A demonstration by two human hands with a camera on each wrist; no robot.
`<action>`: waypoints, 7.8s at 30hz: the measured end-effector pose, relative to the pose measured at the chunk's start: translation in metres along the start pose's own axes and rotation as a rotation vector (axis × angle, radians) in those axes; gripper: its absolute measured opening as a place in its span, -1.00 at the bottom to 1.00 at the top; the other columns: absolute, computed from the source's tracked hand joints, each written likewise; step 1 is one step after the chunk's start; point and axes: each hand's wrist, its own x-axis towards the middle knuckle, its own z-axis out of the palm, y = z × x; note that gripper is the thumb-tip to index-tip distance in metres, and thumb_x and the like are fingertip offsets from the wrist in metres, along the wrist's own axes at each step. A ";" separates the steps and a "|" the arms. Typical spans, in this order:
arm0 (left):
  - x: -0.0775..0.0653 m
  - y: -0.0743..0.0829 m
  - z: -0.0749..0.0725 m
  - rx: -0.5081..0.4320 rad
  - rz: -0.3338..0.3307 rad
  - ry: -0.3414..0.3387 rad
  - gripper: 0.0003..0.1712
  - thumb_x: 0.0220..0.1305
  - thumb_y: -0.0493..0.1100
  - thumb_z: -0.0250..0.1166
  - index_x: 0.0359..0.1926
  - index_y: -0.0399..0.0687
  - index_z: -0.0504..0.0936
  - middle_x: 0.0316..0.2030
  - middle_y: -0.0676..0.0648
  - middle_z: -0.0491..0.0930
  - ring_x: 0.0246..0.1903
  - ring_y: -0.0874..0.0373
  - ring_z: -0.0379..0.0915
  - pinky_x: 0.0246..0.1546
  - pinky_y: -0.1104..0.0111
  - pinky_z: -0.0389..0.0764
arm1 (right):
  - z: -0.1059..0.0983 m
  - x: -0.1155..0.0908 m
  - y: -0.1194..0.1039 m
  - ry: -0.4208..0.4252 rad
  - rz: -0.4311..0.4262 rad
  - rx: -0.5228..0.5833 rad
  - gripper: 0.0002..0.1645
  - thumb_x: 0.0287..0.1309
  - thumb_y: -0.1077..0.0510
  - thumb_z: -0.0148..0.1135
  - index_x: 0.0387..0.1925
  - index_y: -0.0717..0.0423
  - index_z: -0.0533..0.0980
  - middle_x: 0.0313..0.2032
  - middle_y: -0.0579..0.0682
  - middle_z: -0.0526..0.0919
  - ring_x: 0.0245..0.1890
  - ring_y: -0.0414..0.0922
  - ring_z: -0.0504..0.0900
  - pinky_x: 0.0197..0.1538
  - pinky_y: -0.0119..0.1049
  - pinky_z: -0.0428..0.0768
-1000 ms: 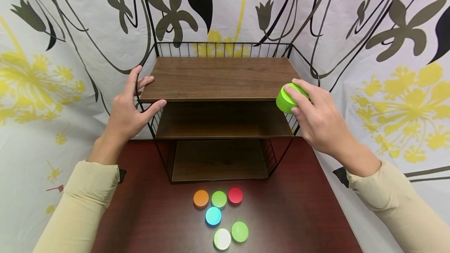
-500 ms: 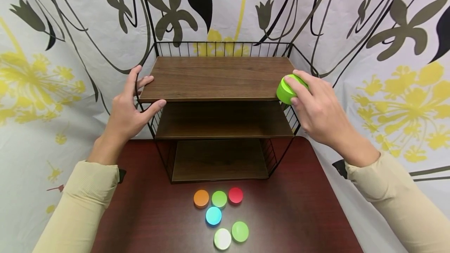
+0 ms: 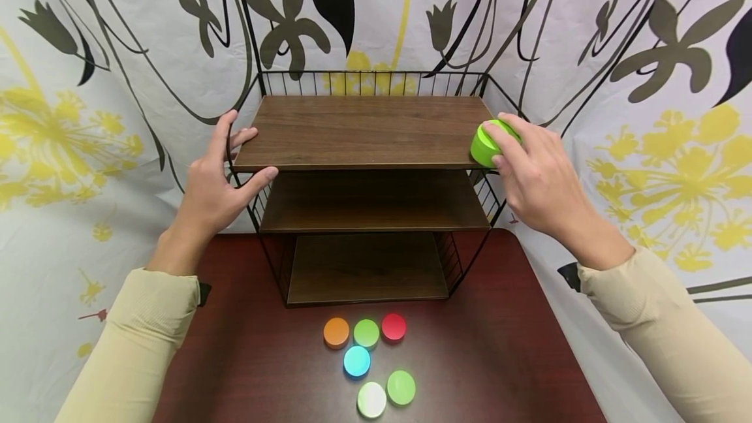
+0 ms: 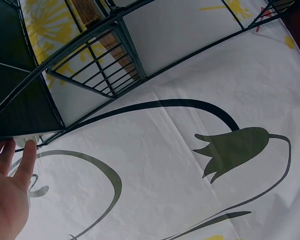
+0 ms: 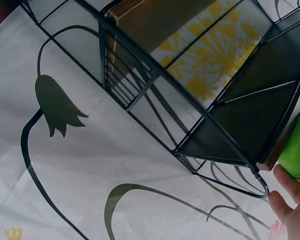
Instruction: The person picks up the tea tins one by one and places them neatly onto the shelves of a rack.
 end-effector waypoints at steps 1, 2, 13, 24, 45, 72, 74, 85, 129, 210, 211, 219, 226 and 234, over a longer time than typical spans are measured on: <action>0.000 0.000 0.000 0.001 0.000 0.000 0.00 0.17 -0.07 0.48 0.53 0.10 0.12 0.24 0.01 0.55 0.04 -0.10 0.51 0.06 0.01 0.39 | 0.000 0.000 0.001 -0.001 0.003 -0.003 -0.48 0.46 0.10 -0.13 0.25 0.34 0.44 0.19 0.39 0.47 0.06 0.35 0.48 0.04 0.26 0.36; 0.000 0.000 0.000 0.001 0.000 0.000 0.00 0.18 -0.07 0.48 0.53 0.10 0.12 0.24 0.01 0.55 0.03 -0.10 0.51 0.06 0.01 0.39 | 0.000 -0.001 0.001 -0.004 0.008 -0.006 -0.48 0.46 0.10 -0.13 0.25 0.33 0.44 0.19 0.39 0.46 0.07 0.35 0.48 0.05 0.26 0.36; -0.001 -0.001 0.001 0.002 -0.002 -0.010 0.00 0.20 -0.05 0.46 0.54 0.11 0.10 0.25 0.01 0.54 0.07 -0.13 0.50 0.08 -0.03 0.39 | 0.000 -0.003 0.004 -0.029 0.067 -0.019 -0.50 0.43 0.13 -0.10 0.27 0.28 0.44 0.20 0.34 0.48 0.12 0.32 0.46 0.11 0.23 0.33; -0.001 0.000 -0.001 0.005 -0.003 -0.012 0.00 0.21 -0.03 0.45 0.54 0.14 0.09 0.26 0.01 0.53 0.12 -0.14 0.49 0.09 -0.06 0.39 | -0.001 -0.005 0.006 -0.019 0.120 -0.006 -0.54 0.41 0.19 -0.02 0.26 0.26 0.45 0.22 0.31 0.48 0.17 0.31 0.44 0.12 0.25 0.34; -0.002 0.000 0.001 -0.003 -0.003 -0.019 0.00 0.22 -0.03 0.45 0.55 0.15 0.07 0.27 0.00 0.52 0.21 -0.09 0.45 0.12 -0.06 0.38 | -0.002 -0.006 0.008 -0.003 0.108 -0.013 -0.55 0.40 0.20 0.00 0.23 0.27 0.48 0.19 0.27 0.52 0.22 0.23 0.44 0.10 0.22 0.35; -0.002 0.000 0.001 0.008 0.006 0.004 0.01 0.19 -0.02 0.47 0.54 0.16 0.09 0.25 0.01 0.54 0.31 0.02 0.37 0.14 -0.08 0.38 | 0.003 -0.005 0.003 0.016 0.157 -0.008 -0.52 0.25 0.29 0.18 0.21 0.20 0.50 0.17 0.22 0.53 0.22 0.19 0.46 0.05 0.23 0.34; -0.002 0.000 0.002 0.008 0.008 0.004 0.01 0.20 -0.01 0.46 0.54 0.15 0.09 0.25 0.00 0.54 0.31 0.02 0.37 0.15 -0.08 0.38 | 0.002 -0.005 0.003 0.013 0.160 -0.008 -0.52 0.24 0.28 0.18 0.21 0.20 0.50 0.17 0.22 0.53 0.22 0.19 0.45 0.05 0.22 0.33; -0.002 0.000 0.001 0.011 -0.002 0.000 0.00 0.21 0.01 0.45 0.54 0.16 0.08 0.25 0.00 0.54 0.32 0.02 0.36 0.13 -0.08 0.38 | 0.000 -0.008 0.004 -0.014 0.173 -0.017 -0.44 0.24 0.09 0.13 0.25 0.18 0.46 0.21 0.23 0.49 0.25 0.18 0.42 0.08 0.24 0.32; -0.001 0.001 0.002 0.007 -0.001 0.011 0.00 0.19 -0.01 0.46 0.53 0.08 0.11 0.23 0.01 0.56 0.30 0.07 0.39 0.10 0.01 0.42 | 0.000 -0.063 -0.080 0.091 -0.015 0.030 -0.46 0.39 -0.03 0.02 0.15 0.30 0.54 0.17 0.36 0.52 0.16 0.31 0.49 0.06 0.19 0.35; 0.000 0.000 0.004 -0.006 0.014 0.041 0.02 0.15 -0.02 0.49 0.52 -0.03 0.13 0.23 0.02 0.56 0.26 0.04 0.42 0.10 0.05 0.42 | 0.137 -0.277 -0.210 -0.822 -0.138 0.290 -0.35 0.47 -0.27 -0.09 0.38 -0.02 0.35 0.31 0.04 0.48 0.25 -0.03 0.49 0.08 -0.02 0.54; 0.000 0.000 0.004 -0.006 0.012 0.044 0.02 0.15 -0.02 0.49 0.52 -0.03 0.13 0.22 0.03 0.56 0.26 0.04 0.43 0.09 0.08 0.43 | 0.138 -0.279 -0.212 -0.832 -0.136 0.289 -0.33 0.49 -0.30 -0.16 0.39 -0.02 0.34 0.31 0.03 0.47 0.26 -0.03 0.48 0.09 -0.02 0.54; 0.000 0.000 0.005 -0.009 0.016 0.057 0.03 0.13 -0.02 0.51 0.52 -0.04 0.15 0.21 0.02 0.57 0.25 0.04 0.44 0.10 0.18 0.43 | 0.145 -0.284 -0.214 -0.757 -0.173 0.206 -0.32 0.37 -0.26 0.09 0.33 0.04 0.40 0.27 0.00 0.51 0.23 -0.06 0.50 0.06 -0.08 0.54; 0.000 0.000 0.004 -0.007 0.012 0.056 0.03 0.13 -0.01 0.50 0.53 0.03 0.14 0.22 0.03 0.57 0.23 0.02 0.46 0.11 0.17 0.42 | 0.146 -0.284 -0.212 -0.833 -0.124 0.230 -0.33 0.37 -0.20 0.13 0.38 0.01 0.37 0.30 -0.03 0.47 0.27 -0.06 0.46 0.08 -0.02 0.55; 0.000 0.001 0.003 -0.010 0.003 0.043 0.02 0.14 -0.01 0.50 0.52 -0.01 0.14 0.23 0.03 0.56 0.25 0.02 0.44 0.15 0.06 0.41 | 0.146 -0.285 -0.215 -0.836 -0.078 0.234 -0.02 0.28 -0.60 -0.30 0.37 -0.02 0.38 0.27 -0.05 0.48 0.23 -0.07 0.47 0.06 0.00 0.55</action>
